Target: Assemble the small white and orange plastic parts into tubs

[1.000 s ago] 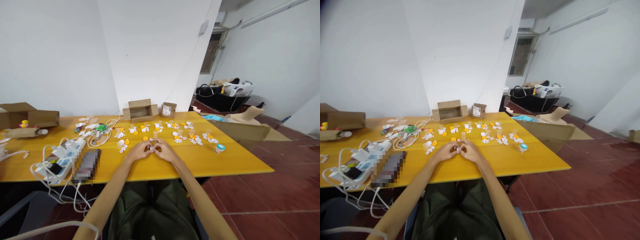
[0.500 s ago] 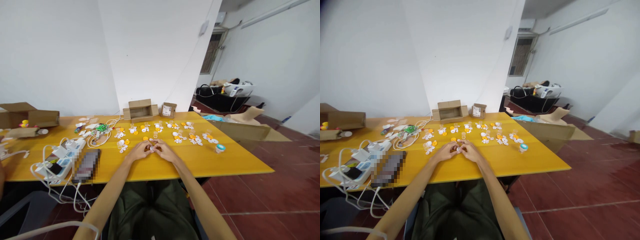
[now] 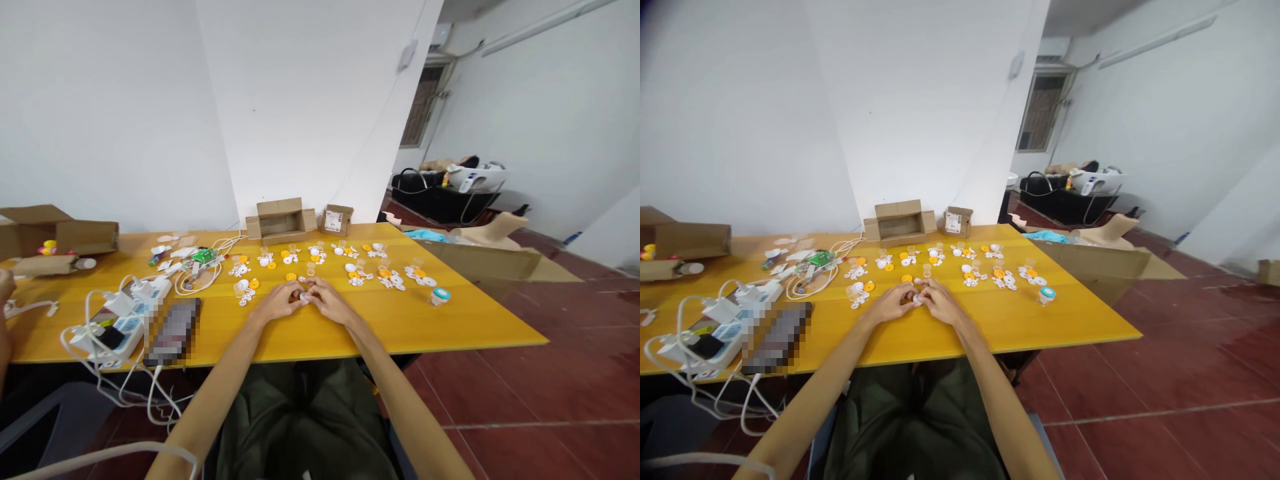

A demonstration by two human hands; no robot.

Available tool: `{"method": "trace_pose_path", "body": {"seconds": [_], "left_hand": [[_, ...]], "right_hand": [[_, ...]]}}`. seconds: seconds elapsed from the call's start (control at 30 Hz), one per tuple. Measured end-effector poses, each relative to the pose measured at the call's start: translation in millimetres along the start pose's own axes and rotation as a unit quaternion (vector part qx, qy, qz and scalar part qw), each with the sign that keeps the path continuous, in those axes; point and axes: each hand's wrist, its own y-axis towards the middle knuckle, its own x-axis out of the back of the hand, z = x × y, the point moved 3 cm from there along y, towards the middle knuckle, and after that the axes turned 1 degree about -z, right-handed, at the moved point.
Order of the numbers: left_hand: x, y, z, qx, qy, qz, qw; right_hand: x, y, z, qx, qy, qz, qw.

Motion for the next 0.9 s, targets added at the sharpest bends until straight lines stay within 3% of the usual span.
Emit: {"method": "trace_pose_path", "body": {"seconds": [0.9], "left_hand": [[0.7, 0.2, -1.2, -0.003, 0.0, -0.003, 1.0]], "right_hand": [[0.7, 0.3, 1.7, -0.009, 0.014, 0.005, 1.0]]}}
